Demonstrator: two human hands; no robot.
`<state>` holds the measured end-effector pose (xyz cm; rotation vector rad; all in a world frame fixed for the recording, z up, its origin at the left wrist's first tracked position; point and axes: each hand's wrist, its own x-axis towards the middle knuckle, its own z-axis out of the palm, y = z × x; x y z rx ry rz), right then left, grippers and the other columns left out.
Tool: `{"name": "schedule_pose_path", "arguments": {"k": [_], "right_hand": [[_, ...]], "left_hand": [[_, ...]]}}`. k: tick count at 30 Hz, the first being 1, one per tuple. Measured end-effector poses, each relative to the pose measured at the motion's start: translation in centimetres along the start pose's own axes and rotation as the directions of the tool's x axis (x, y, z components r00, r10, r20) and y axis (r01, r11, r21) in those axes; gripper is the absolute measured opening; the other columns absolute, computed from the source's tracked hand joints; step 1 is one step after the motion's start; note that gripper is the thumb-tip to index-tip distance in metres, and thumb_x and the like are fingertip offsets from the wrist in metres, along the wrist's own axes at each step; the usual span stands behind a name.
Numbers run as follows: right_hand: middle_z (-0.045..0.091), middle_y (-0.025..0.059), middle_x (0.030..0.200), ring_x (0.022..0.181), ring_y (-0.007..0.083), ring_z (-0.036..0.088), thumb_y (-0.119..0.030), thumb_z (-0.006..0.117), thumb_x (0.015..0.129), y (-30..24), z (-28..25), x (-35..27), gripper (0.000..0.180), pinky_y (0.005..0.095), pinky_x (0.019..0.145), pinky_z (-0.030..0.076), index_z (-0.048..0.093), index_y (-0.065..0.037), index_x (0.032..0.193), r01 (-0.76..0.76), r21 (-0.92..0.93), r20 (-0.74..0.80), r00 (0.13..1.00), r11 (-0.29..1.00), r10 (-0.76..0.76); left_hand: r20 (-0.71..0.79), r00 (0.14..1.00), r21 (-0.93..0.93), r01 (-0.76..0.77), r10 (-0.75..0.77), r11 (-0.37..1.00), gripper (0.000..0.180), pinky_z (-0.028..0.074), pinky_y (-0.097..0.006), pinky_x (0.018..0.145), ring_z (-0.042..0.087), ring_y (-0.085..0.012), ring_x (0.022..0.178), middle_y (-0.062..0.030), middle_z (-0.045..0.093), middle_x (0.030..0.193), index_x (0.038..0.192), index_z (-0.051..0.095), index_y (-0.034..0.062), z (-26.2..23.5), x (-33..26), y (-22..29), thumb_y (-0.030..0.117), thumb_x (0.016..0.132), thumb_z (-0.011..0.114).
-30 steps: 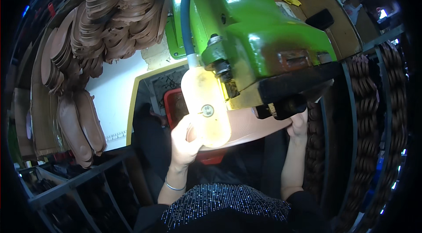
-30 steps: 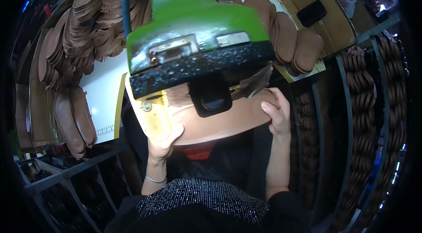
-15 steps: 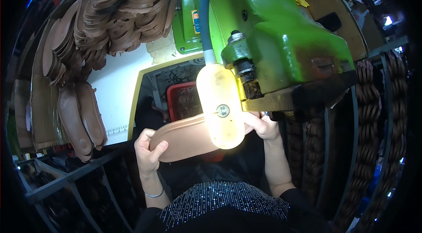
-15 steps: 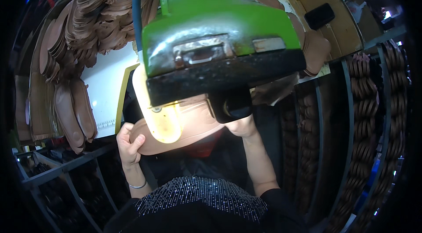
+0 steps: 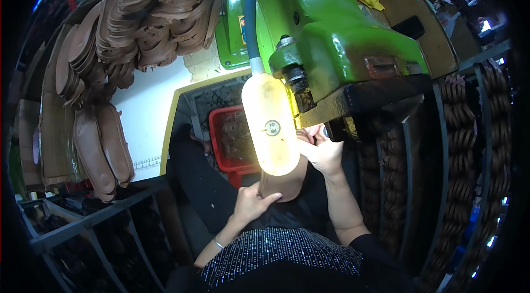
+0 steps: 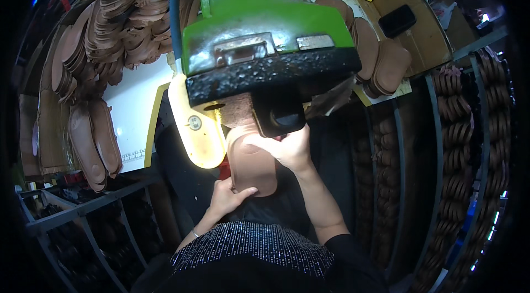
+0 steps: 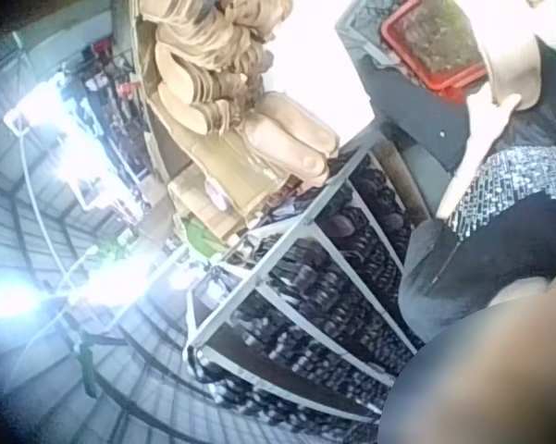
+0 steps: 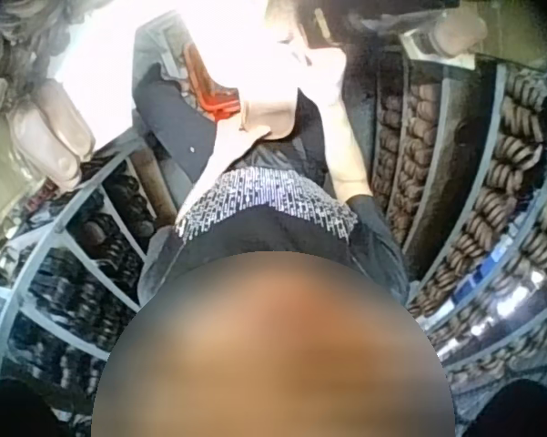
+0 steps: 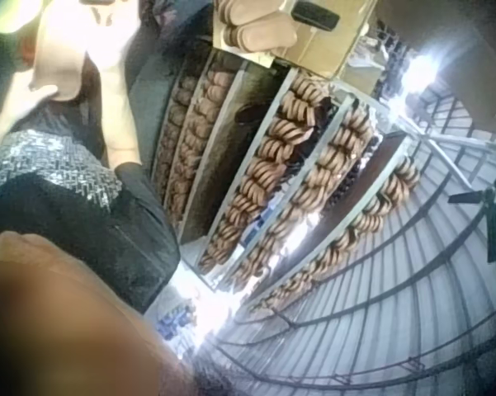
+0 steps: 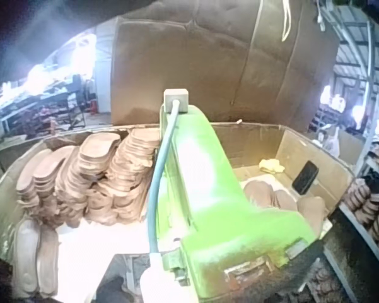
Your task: Polishing the edges of shoe soles using a mechanical grinding machine.
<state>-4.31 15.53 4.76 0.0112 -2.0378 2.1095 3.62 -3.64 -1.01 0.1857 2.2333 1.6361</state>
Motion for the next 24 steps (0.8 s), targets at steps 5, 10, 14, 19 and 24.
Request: {"name": "schedule_pose_path", "arguments": {"k": [5, 10, 14, 19, 24], "right_hand": [[0.06, 0.0029, 0.087, 0.07, 0.0041, 0.052, -0.001, 0.076, 0.072, -0.1, -4.8, -0.5, 0.046, 0.0161, 0.063, 0.043, 0.048, 0.001, 0.108, 0.053, -0.111, -0.014, 0.998, 0.992, -0.055], [0.06, 0.0057, 0.09, 0.074, 0.0081, 0.056, -0.007, 0.068, 0.082, 0.9, -8.3, -1.8, 0.038, 0.0188, 0.059, 0.048, 0.051, 0.001, 0.115, 0.046, -0.029, -0.115, 0.992, 0.999, -0.049], [0.059, 0.0049, 0.09, 0.074, 0.0091, 0.056, -0.009, 0.064, 0.085, 0.8, -9.5, -2.0, 0.029, 0.02, 0.058, 0.049, 0.056, 0.0, 0.111, 0.078, -0.005, -0.179, 0.981, 0.997, -0.078], [0.059, 0.0051, 0.091, 0.074, 0.0093, 0.056, -0.01, 0.065, 0.085, -0.1, -10.1, -2.3, 0.029, 0.0204, 0.058, 0.049, 0.056, 0.0, 0.111, 0.099, -0.005, -0.237, 0.967, 0.995, -0.097], [0.062, 0.0071, 0.091, 0.069, 0.009, 0.057, -0.012, 0.063, 0.087, -0.2, -9.4, -2.0, 0.03, 0.0193, 0.054, 0.047, 0.052, 0.003, 0.11, 0.077, 0.022, -0.263, 0.962, 0.997, -0.069]], "left_hand": [[-0.22, 0.946, 0.357, -0.15, 0.24, 0.922, 0.025, 0.042, -0.024, 0.043, 0.054, -0.0131, 0.049, -0.0113, 0.063, 0.07, 0.083, 0.067, 0.0015, -4.0, 1.5, 1.1, 0.012, 0.064, 0.081], [-0.336, 0.762, 0.39, -0.423, 0.554, 0.818, 0.023, 0.044, -0.028, 0.051, 0.055, -0.0208, 0.058, -0.0088, 0.061, 0.069, 0.08, 0.066, 0.001, -5.4, 3.6, 5.1, -0.002, 0.059, 0.075], [-0.301, 0.711, 0.39, -0.517, 0.636, 0.762, 0.024, 0.045, -0.031, 0.054, 0.056, -0.0235, 0.06, -0.0091, 0.06, 0.069, 0.08, 0.065, 0.0012, -4.7, 4.9, 5.3, -0.004, 0.058, 0.073], [-0.253, 0.806, 0.333, -0.447, 0.535, 0.83, 0.025, 0.051, -0.028, 0.07, 0.067, -0.0207, 0.069, -0.0117, 0.067, 0.076, 0.089, 0.067, -0.0018, -4.0, 5.1, 5.4, -0.002, 0.065, 0.074], [-0.175, 0.776, 0.439, -0.49, 0.606, 0.754, 0.036, 0.05, -0.031, 0.068, 0.062, -0.0232, 0.074, -0.0112, 0.063, 0.081, 0.091, 0.062, -0.0005, -4.3, 6.1, 8.0, 0.012, 0.064, 0.083]]}}
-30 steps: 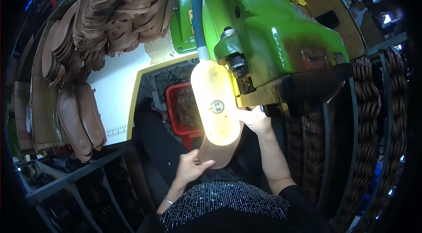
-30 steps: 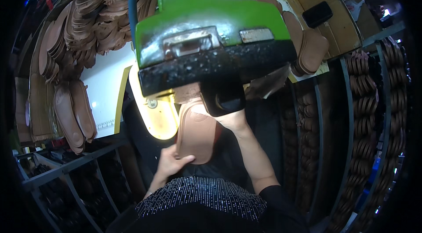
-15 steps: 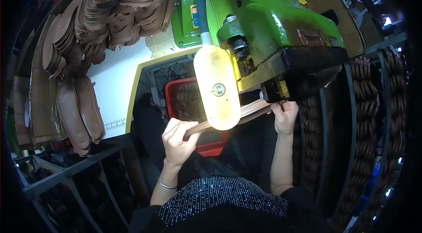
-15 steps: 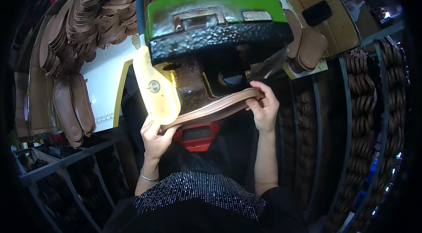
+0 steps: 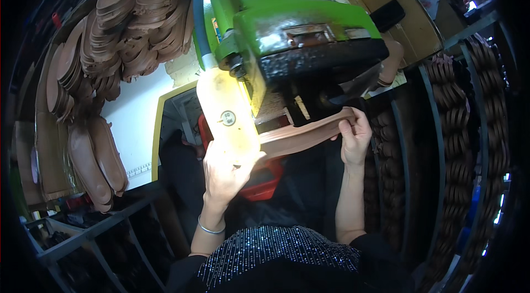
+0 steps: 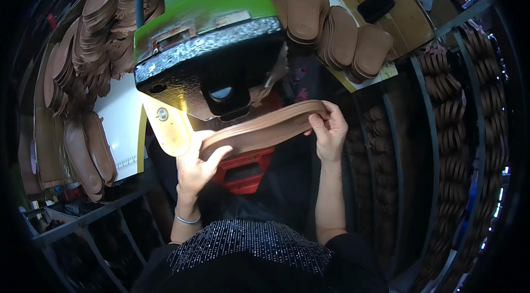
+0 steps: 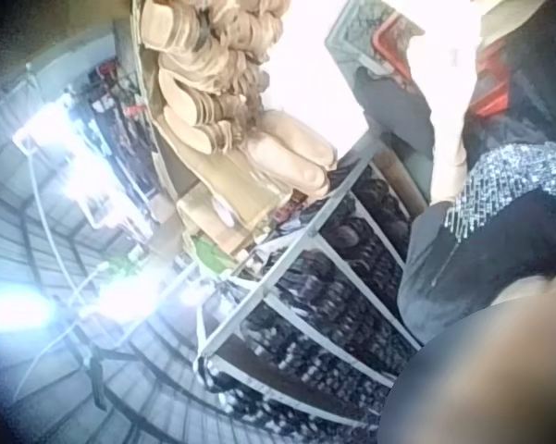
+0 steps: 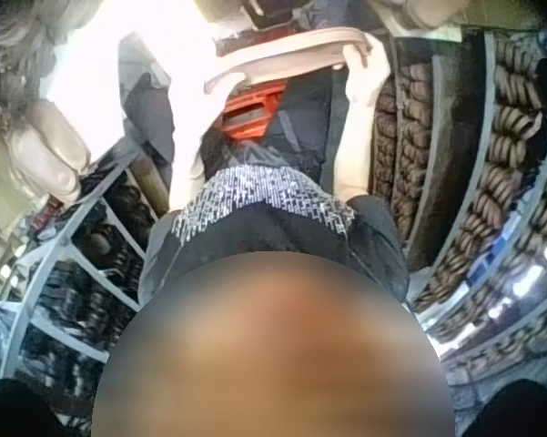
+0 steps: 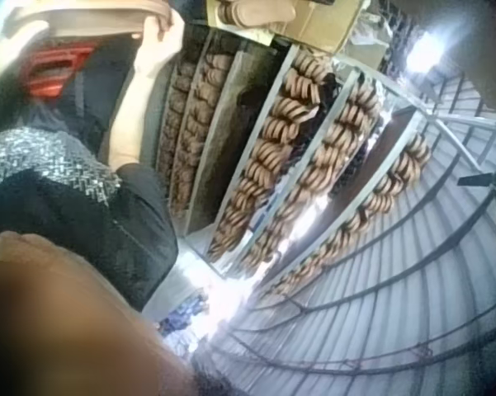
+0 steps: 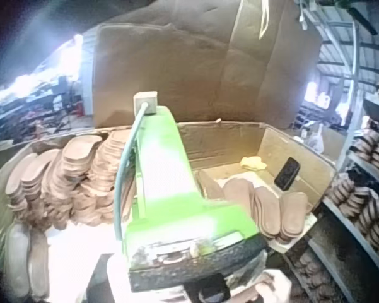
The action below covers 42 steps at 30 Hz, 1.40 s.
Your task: Polishing the edges of shoe soles using a mechanical grinding machine.
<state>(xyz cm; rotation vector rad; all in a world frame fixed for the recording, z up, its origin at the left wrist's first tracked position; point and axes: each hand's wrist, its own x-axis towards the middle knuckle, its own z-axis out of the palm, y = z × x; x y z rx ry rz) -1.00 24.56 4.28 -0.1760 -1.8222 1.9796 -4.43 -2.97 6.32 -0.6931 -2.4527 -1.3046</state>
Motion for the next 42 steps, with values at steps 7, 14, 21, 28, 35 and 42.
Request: {"name": "schedule_pose_path", "arguments": {"k": [7, 14, 21, 28, 35, 42], "right_hand": [[0.063, 0.0077, 0.082, 0.057, 0.0064, 0.054, -0.012, 0.063, 0.086, -0.3, 2.6, 0.3, 0.027, 0.0172, 0.042, 0.041, 0.052, 0.005, 0.105, -0.057, 0.065, -0.004, 0.998, 0.996, 0.057], [0.061, 0.0037, 0.073, 0.053, 0.0035, 0.05, -0.008, 0.063, 0.082, 0.2, 6.1, -0.5, 0.019, 0.0166, 0.045, 0.037, 0.053, 0.003, 0.094, -0.164, 0.145, 0.039, 0.986, 0.976, 0.16], [0.058, 0.001, 0.084, 0.064, 0.0025, 0.049, -0.003, 0.062, 0.085, 0.6, 10.3, -2.4, 0.029, 0.0158, 0.055, 0.04, 0.052, 0.001, 0.111, -0.245, 0.05, 0.32, 0.922, 0.968, 0.217], [0.059, 0.0113, 0.102, 0.094, 0.0163, 0.057, -0.012, 0.063, 0.087, 1.4, 9.4, -1.9, 0.029, 0.0279, 0.086, 0.045, 0.049, 0.003, 0.108, -0.006, 0.102, 0.348, 0.937, 0.995, -0.03], [0.06, 0.0094, 0.092, 0.077, 0.0106, 0.059, -0.005, 0.061, 0.087, 1.4, 5.6, -0.5, 0.023, 0.0221, 0.063, 0.051, 0.052, 0.003, 0.106, -0.007, -0.006, 0.153, 0.988, 1.0, 0.007], [0.058, 0.0028, 0.072, 0.058, 0.004, 0.05, -0.012, 0.063, 0.082, 0.2, 3.7, 1.2, 0.019, 0.0164, 0.051, 0.039, 0.053, 0.001, 0.091, 0.003, -0.063, 0.087, 0.996, 0.998, 0.003]], "left_hand": [[-0.078, 0.991, -0.011, -0.114, 0.112, 0.993, 0.034, 0.051, -0.033, 0.062, 0.062, -0.0248, 0.062, -0.0103, 0.065, 0.074, 0.084, 0.065, -0.0026, 0.5, 3.3, 0.2, 0.018, 0.064, 0.083], [-0.016, 0.993, -0.326, 0.106, -0.117, 0.94, 0.021, 0.05, -0.026, 0.057, 0.064, -0.0179, 0.058, -0.0113, 0.064, 0.067, 0.074, 0.062, -0.0032, -2.9, 2.9, -2.1, 0.005, 0.064, 0.077], [-0.157, 0.953, 0.117, 0.279, -0.259, 0.953, 0.032, 0.045, -0.027, 0.054, 0.057, -0.0181, 0.058, -0.0078, 0.06, 0.065, 0.066, 0.06, 0.0012, -6.9, -1.8, -3.9, 0.011, 0.052, 0.086], [-0.247, 0.95, 0.223, -0.138, 0.193, 0.965, 0.036, 0.046, -0.029, 0.059, 0.058, -0.0232, 0.067, -0.0069, 0.062, 0.073, 0.08, 0.062, 0.0033, -5.8, -1.9, -3.1, -0.002, 0.05, 0.081], [-0.234, 0.935, 0.149, -0.234, 0.264, 0.961, 0.021, 0.044, -0.03, 0.053, 0.055, -0.0215, 0.058, -0.0062, 0.059, 0.066, 0.074, 0.064, 0.003, -1.9, 1.5, -2.4, 0.004, 0.057, 0.076], [-0.133, 0.989, -0.181, -0.091, 0.067, 0.979, 0.021, 0.049, -0.032, 0.057, 0.059, -0.0279, 0.059, -0.0121, 0.06, 0.067, 0.075, 0.062, -0.0013, 0.3, 2.5, -3.8, 0.008, 0.058, 0.071]]}}
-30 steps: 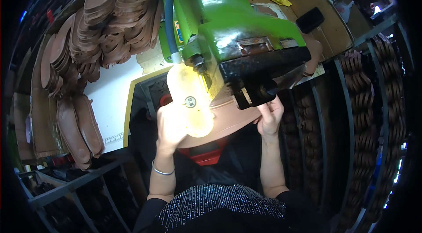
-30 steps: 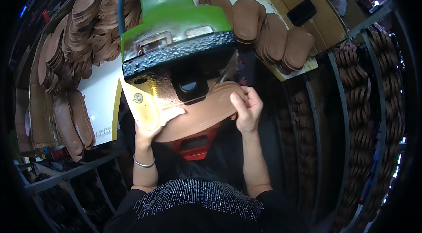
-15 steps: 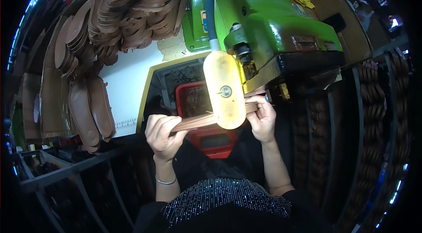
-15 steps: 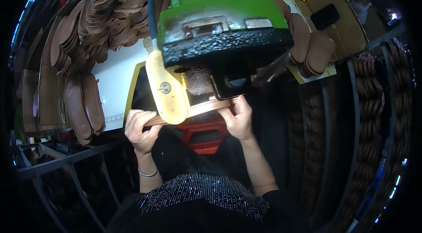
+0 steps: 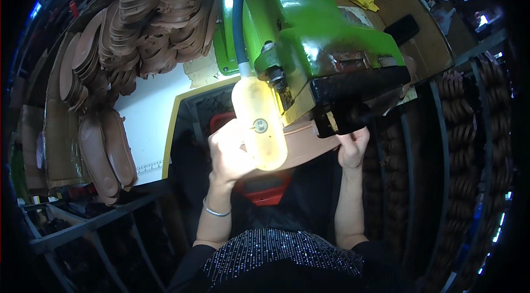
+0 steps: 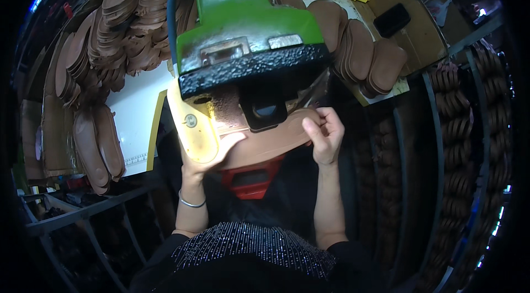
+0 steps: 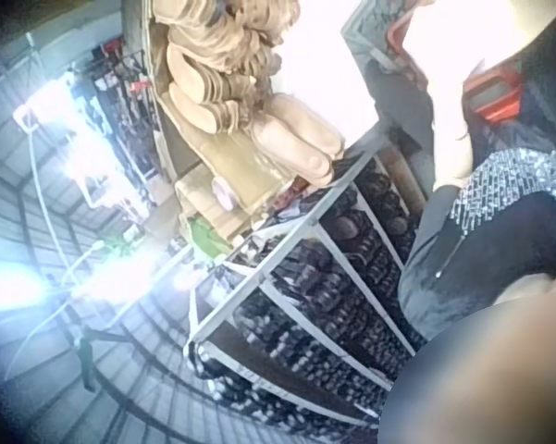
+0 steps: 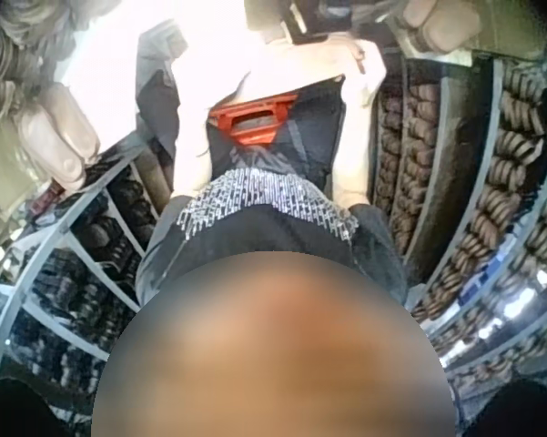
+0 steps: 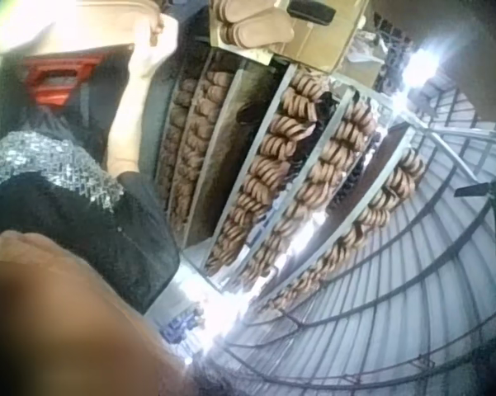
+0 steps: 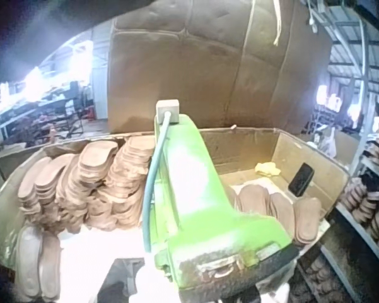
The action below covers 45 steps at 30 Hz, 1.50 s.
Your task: Polishing the edges of shoe soles using a mechanical grinding machine.
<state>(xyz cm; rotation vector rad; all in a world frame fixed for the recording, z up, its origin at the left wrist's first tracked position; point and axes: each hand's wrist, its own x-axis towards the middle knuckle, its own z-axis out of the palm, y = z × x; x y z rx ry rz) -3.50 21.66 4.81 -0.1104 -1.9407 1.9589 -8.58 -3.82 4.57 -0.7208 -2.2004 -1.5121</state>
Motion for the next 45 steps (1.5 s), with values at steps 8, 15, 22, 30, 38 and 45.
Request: {"name": "schedule_pose_path", "arguments": {"k": [8, 15, 22, 30, 38, 45], "right_hand": [[0.051, -0.0036, 0.076, 0.066, 0.0012, 0.044, 0.001, 0.06, 0.082, -0.6, 5.6, -2.1, 0.022, 0.0165, 0.059, 0.035, 0.053, 0.002, 0.103, -0.151, 0.136, 0.281, 0.954, 0.979, 0.108], [0.058, 0.0044, 0.086, 0.073, 0.0058, 0.052, -0.006, 0.062, 0.083, 0.2, 0.9, -1.5, 0.023, 0.0193, 0.066, 0.043, 0.053, 0.002, 0.102, 0.023, -0.115, 0.096, 0.995, 0.993, -0.012], [0.059, 0.0034, 0.077, 0.064, 0.0049, 0.052, -0.014, 0.061, 0.085, -1.5, -2.2, 0.7, 0.021, 0.0169, 0.057, 0.041, 0.053, 0.002, 0.098, 0.071, -0.057, -0.071, 0.995, 0.996, -0.075], [0.056, 0.0008, 0.065, 0.043, 0.0028, 0.044, -0.005, 0.055, 0.081, -2.4, 1.9, 0.5, 0.015, 0.0166, 0.038, 0.031, 0.054, 0.001, 0.095, -0.159, 0.162, 0.015, 0.987, 0.974, 0.159], [0.063, 0.0078, 0.077, 0.056, 0.0053, 0.054, 0.001, 0.059, 0.083, -2.2, 8.1, -2.2, 0.013, 0.017, 0.048, 0.04, 0.056, 0.007, 0.094, -0.247, 0.202, 0.229, 0.953, 0.948, 0.2], [0.065, 0.0089, 0.085, 0.075, 0.015, 0.063, 0.006, 0.067, 0.074, -1.0, 9.4, -3.4, 0.023, 0.0259, 0.065, 0.05, 0.062, 0.002, 0.096, 0.219, -0.14, 0.32, 0.933, 0.966, -0.165]], "left_hand": [[-0.017, 0.957, 0.147, 0.287, -0.288, 0.947, 0.026, 0.044, -0.028, 0.051, 0.055, -0.0199, 0.054, -0.0095, 0.06, 0.063, 0.067, 0.062, 0.001, -6.8, -1.1, 1.5, 0.007, 0.054, 0.083], [-0.004, 1.0, 0.195, 0.002, -0.002, 0.981, 0.023, 0.045, -0.032, 0.054, 0.055, -0.0261, 0.058, -0.0098, 0.058, 0.066, 0.07, 0.06, 0.0027, -2.4, 0.3, 2.3, 0.01, 0.058, 0.078], [0.003, 0.996, -0.105, 0.086, -0.086, 0.991, 0.02, 0.049, -0.035, 0.059, 0.058, -0.0314, 0.06, -0.0167, 0.058, 0.073, 0.087, 0.057, -0.0026, 1.5, -0.4, 1.4, 0.007, 0.071, 0.063], [0.034, 0.894, -0.245, 0.44, -0.446, 0.864, 0.031, 0.046, -0.019, 0.057, 0.055, -0.0049, 0.062, -0.0007, 0.053, 0.066, 0.082, 0.051, 0.0015, -3.4, 0.3, 3.4, 0.0, 0.067, 0.078], [-0.019, 0.77, -0.299, 0.605, -0.638, 0.738, 0.034, 0.045, -0.017, 0.06, 0.054, -0.0056, 0.066, -0.0028, 0.055, 0.074, 0.087, 0.049, 0.0023, -9.8, -5.7, 1.6, -0.008, 0.067, 0.075], [0.191, 0.836, -0.052, 0.532, -0.514, 0.845, 0.041, 0.049, -0.026, 0.073, 0.062, -0.0173, 0.083, -0.0093, 0.064, 0.091, 0.103, 0.064, 0.0003, -8.9, -8.2, 3.5, 0.002, 0.065, 0.078]]}}
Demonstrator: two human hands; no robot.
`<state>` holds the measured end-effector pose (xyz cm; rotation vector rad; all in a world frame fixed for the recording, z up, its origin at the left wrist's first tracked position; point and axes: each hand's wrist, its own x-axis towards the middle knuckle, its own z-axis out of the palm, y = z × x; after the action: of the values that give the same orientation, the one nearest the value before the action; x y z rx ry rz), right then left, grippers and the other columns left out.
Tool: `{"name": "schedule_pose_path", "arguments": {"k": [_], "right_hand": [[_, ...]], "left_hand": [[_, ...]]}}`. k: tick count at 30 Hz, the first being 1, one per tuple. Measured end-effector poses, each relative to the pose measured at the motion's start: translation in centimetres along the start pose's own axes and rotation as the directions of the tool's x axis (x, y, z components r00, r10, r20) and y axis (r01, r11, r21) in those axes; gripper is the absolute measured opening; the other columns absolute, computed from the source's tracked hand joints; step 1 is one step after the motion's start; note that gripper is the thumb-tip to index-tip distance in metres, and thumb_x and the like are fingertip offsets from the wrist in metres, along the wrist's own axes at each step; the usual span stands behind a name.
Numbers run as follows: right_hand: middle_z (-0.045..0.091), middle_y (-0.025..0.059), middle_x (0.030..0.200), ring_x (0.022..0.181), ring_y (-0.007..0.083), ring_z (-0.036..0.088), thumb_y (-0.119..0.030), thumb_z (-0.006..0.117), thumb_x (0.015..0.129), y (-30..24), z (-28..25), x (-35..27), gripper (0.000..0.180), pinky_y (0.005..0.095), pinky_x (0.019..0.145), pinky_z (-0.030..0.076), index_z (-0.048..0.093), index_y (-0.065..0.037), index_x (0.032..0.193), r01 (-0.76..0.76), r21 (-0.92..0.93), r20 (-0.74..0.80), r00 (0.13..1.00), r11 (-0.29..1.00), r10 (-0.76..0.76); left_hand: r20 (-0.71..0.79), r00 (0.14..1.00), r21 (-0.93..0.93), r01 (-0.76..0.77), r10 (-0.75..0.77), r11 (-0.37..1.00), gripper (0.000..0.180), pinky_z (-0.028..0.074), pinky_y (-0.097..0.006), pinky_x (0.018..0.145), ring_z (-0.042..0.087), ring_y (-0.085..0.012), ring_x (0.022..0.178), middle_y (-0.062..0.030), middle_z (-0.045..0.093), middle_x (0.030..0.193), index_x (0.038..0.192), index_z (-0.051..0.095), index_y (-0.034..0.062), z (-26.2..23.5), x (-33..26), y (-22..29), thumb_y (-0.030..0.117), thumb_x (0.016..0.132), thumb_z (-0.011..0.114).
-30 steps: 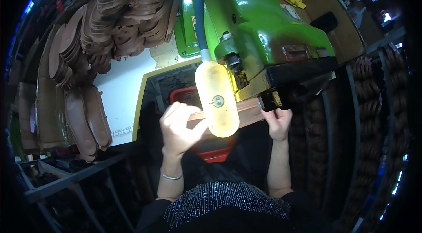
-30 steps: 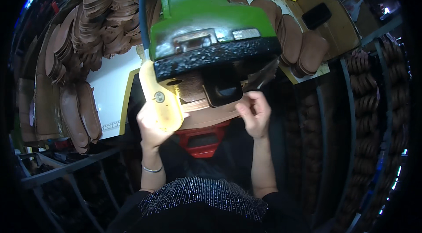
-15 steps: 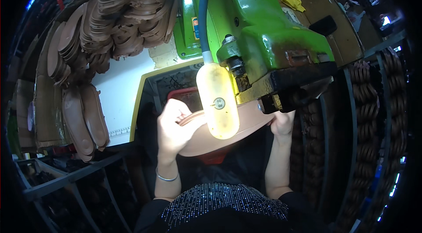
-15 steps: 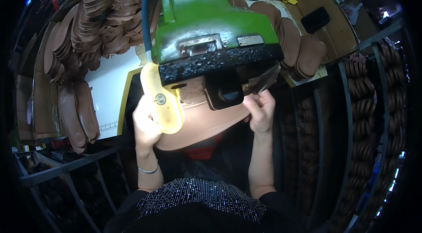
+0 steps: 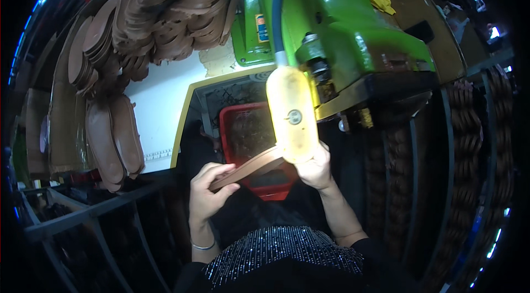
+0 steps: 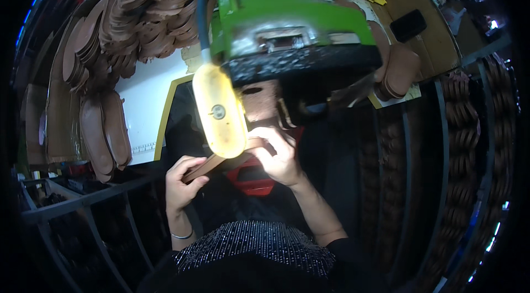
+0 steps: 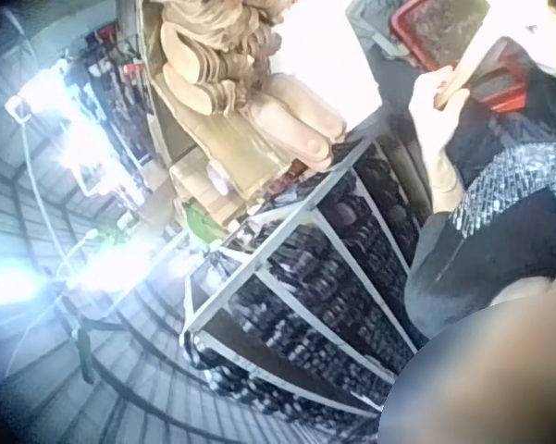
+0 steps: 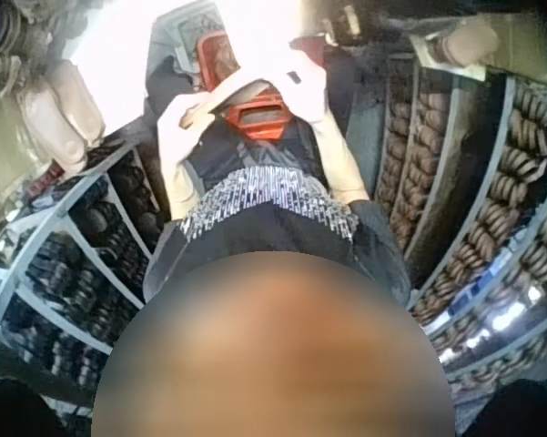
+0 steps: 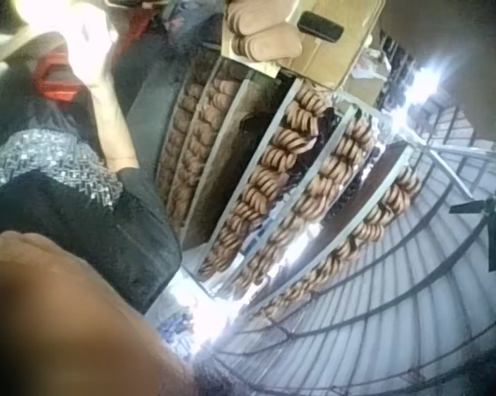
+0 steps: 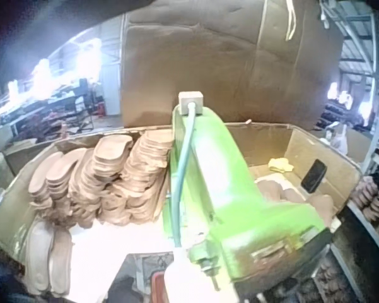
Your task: Polishing the edges of shoe soles using a mechanical grinding machine.
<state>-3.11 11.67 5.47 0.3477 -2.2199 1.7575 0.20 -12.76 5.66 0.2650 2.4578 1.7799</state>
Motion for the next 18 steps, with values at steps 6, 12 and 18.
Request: {"name": "schedule_pose_path", "arguments": {"k": [6, 12, 18], "right_hand": [[0.065, 0.0109, 0.09, 0.08, 0.0199, 0.065, 0.002, 0.067, 0.076, 1.4, -1.7, -1.2, 0.025, 0.0287, 0.072, 0.052, 0.058, 0.002, 0.098, 0.004, 0.015, -0.026, 1.0, 1.0, -0.003], [0.065, 0.0085, 0.082, 0.071, 0.0155, 0.062, -0.006, 0.069, 0.078, 0.5, -7.9, -2.3, 0.022, 0.0255, 0.065, 0.049, 0.059, 0.0, 0.097, -0.104, -0.24, -0.047, 0.994, 0.965, 0.096], [0.062, 0.0079, 0.072, 0.045, 0.0085, 0.051, -0.019, 0.057, 0.09, -2.7, -20.1, -5.2, 0.02, 0.0177, 0.037, 0.04, 0.051, -0.001, 0.095, -0.304, 0.207, -0.651, 0.666, 0.93, 0.363]], "left_hand": [[-0.021, 0.969, 0.103, -0.244, 0.248, 0.964, 0.036, 0.05, -0.03, 0.071, 0.063, -0.0227, 0.081, -0.0105, 0.066, 0.088, 0.095, 0.068, 0.0003, 2.6, 2.4, 1.7, 0.01, 0.062, 0.081], [0.018, 0.903, 0.159, -0.427, 0.43, 0.89, 0.031, 0.05, -0.032, 0.076, 0.064, -0.0248, 0.083, -0.0113, 0.067, 0.088, 0.094, 0.068, 0.0004, 4.4, 5.3, 3.6, 0.003, 0.064, 0.077], [-0.574, 0.69, 0.804, 0.369, 0.442, 0.467, 0.043, 0.044, -0.04, 0.089, 0.056, -0.0332, 0.104, -0.0207, 0.058, 0.115, 0.113, 0.057, -0.0049, -14.9, 0.6, -8.5, 0.024, 0.083, 0.065]]}}
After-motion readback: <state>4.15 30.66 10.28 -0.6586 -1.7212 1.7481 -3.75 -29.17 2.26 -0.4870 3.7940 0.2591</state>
